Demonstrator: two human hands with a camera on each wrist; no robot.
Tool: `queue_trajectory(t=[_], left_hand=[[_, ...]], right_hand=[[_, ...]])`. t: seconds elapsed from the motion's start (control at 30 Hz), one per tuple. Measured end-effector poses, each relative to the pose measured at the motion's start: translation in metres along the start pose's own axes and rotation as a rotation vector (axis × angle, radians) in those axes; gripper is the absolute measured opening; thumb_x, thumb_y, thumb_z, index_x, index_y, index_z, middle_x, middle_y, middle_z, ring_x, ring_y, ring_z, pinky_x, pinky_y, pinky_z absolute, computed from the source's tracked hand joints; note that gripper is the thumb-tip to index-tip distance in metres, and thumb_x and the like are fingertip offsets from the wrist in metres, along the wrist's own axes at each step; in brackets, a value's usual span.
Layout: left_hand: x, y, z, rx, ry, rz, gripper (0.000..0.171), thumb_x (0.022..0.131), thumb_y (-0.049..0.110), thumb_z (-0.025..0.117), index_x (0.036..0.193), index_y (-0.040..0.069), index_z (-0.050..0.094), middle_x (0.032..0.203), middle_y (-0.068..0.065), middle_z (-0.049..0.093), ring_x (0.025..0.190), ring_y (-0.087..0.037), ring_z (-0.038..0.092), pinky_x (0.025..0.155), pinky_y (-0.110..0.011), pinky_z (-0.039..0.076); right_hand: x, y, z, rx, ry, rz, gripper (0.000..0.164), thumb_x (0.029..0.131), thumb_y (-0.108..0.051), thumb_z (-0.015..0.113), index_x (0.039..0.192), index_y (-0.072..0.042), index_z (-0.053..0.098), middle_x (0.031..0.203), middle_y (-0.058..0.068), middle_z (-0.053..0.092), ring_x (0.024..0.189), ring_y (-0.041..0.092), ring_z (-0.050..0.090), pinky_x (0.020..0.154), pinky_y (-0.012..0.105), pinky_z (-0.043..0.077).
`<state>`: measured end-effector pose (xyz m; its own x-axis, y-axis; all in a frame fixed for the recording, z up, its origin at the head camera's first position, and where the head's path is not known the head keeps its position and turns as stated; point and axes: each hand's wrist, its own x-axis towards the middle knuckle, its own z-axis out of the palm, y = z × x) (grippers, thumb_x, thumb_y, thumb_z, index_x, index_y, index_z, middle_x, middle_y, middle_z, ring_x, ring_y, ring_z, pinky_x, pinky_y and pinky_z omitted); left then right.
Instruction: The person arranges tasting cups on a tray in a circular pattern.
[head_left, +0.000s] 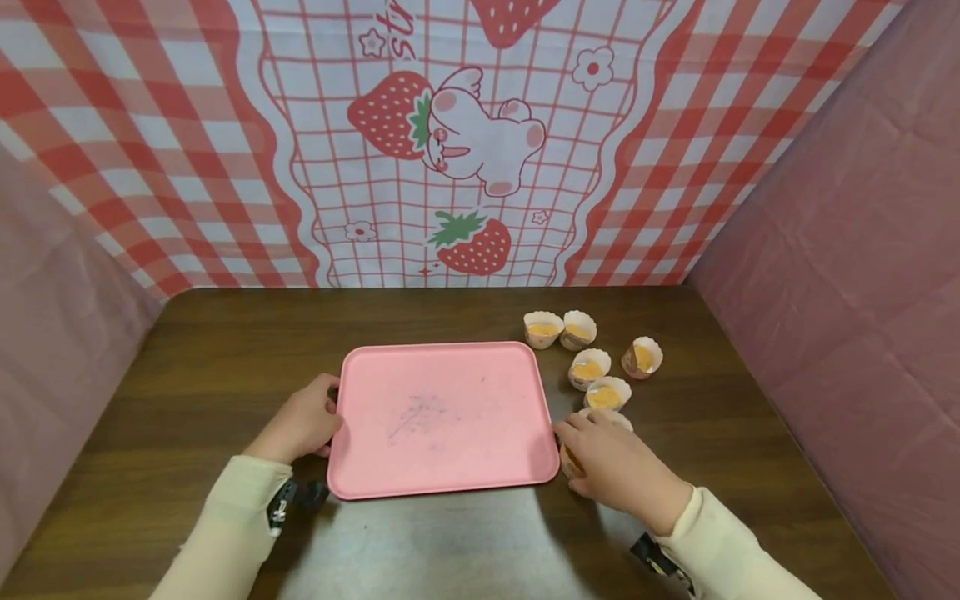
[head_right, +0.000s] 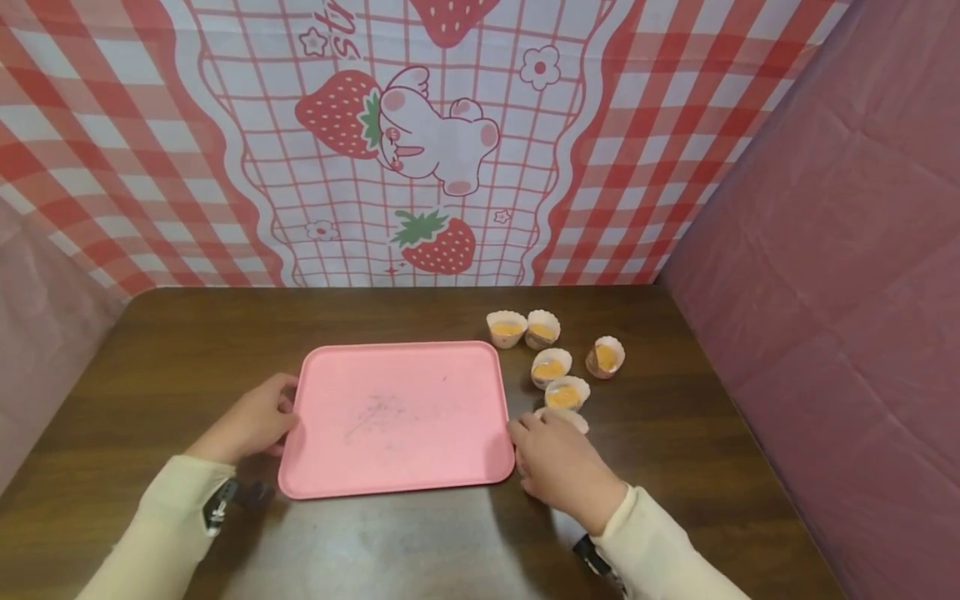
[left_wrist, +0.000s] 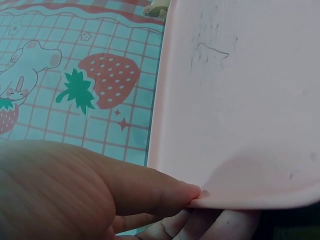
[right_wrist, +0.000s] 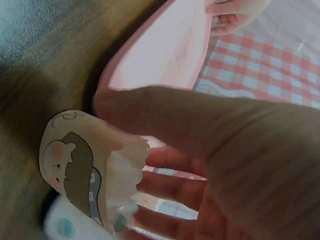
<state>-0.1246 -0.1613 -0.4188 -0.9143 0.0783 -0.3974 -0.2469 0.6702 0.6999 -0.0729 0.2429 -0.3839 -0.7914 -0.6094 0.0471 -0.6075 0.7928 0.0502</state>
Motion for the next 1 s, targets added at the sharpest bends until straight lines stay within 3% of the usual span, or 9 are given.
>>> queue_trajectory(t=[0.07, 0.13, 0.27, 0.47, 0.63, 0.83, 1.0], left_hand=[[0.000, -0.001, 0.000, 0.006, -0.001, -0.006, 0.060, 0.092, -0.002, 0.056, 0.148, -0.006, 0.036, 0.109, -0.026, 0.057, 0.077, -0.028, 0.063, 0.058, -0.033, 0.059], [0.000, -0.001, 0.000, 0.012, -0.004, -0.012, 0.060, 0.092, -0.001, 0.057, 0.148, -0.006, 0.036, 0.110, -0.026, 0.057, 0.077, -0.028, 0.063, 0.058, -0.033, 0.059], [0.001, -0.002, 0.000, 0.016, -0.010, -0.015, 0.060, 0.093, 0.000, 0.056, 0.149, -0.005, 0.036, 0.111, -0.026, 0.057, 0.078, -0.028, 0.063, 0.059, -0.033, 0.059], [0.001, -0.003, 0.000, 0.014, -0.012, -0.011, 0.058, 0.094, 0.001, 0.056, 0.149, -0.005, 0.037, 0.110, -0.025, 0.058, 0.079, -0.028, 0.063, 0.060, -0.033, 0.059], [0.000, -0.004, -0.001, 0.012, -0.013, -0.003, 0.057, 0.093, 0.001, 0.056, 0.147, -0.006, 0.038, 0.110, -0.025, 0.058, 0.078, -0.028, 0.063, 0.060, -0.033, 0.060], [-0.002, -0.004, -0.001, 0.010, -0.006, -0.002, 0.056, 0.092, -0.002, 0.054, 0.145, -0.008, 0.039, 0.108, -0.025, 0.058, 0.076, -0.027, 0.064, 0.057, -0.033, 0.060], [-0.004, -0.003, 0.001, 0.010, -0.002, -0.005, 0.056, 0.092, -0.002, 0.054, 0.145, -0.007, 0.039, 0.106, -0.023, 0.058, 0.073, -0.026, 0.064, 0.056, -0.032, 0.059]], right_hand=[[-0.001, -0.001, 0.001, -0.048, 0.017, -0.007, 0.041, 0.063, -0.017, 0.089, 0.094, -0.014, 0.061, 0.092, 0.001, 0.063, 0.092, 0.031, 0.061, 0.083, 0.050, 0.051], [-0.002, -0.001, 0.003, -0.101, 0.064, -0.020, 0.039, 0.068, -0.016, 0.086, 0.100, -0.012, 0.064, 0.100, 0.005, 0.067, 0.096, 0.034, 0.061, 0.086, 0.053, 0.051], [-0.003, 0.001, 0.007, -0.158, 0.119, -0.042, 0.029, 0.072, -0.014, 0.081, 0.095, -0.009, 0.064, 0.102, 0.009, 0.066, 0.099, 0.034, 0.060, 0.089, 0.052, 0.050], [-0.002, 0.012, 0.012, -0.238, 0.071, -0.026, 0.054, 0.057, -0.024, 0.093, 0.099, -0.001, 0.068, 0.120, 0.022, 0.064, 0.124, 0.044, 0.056, 0.108, 0.062, 0.042], [-0.001, 0.019, 0.016, -0.235, 0.062, -0.008, 0.057, 0.052, -0.029, 0.097, 0.093, -0.003, 0.067, 0.124, 0.026, 0.061, 0.129, 0.047, 0.053, 0.111, 0.066, 0.039], [0.003, 0.014, 0.017, -0.183, 0.114, -0.018, 0.054, 0.051, -0.023, 0.097, 0.090, -0.006, 0.064, 0.118, 0.022, 0.062, 0.124, 0.045, 0.054, 0.110, 0.066, 0.038], [0.004, 0.011, 0.017, -0.156, 0.131, 0.026, 0.041, 0.059, -0.019, 0.093, 0.083, -0.011, 0.060, 0.087, 0.007, 0.057, 0.087, 0.033, 0.054, 0.081, 0.048, 0.048]])
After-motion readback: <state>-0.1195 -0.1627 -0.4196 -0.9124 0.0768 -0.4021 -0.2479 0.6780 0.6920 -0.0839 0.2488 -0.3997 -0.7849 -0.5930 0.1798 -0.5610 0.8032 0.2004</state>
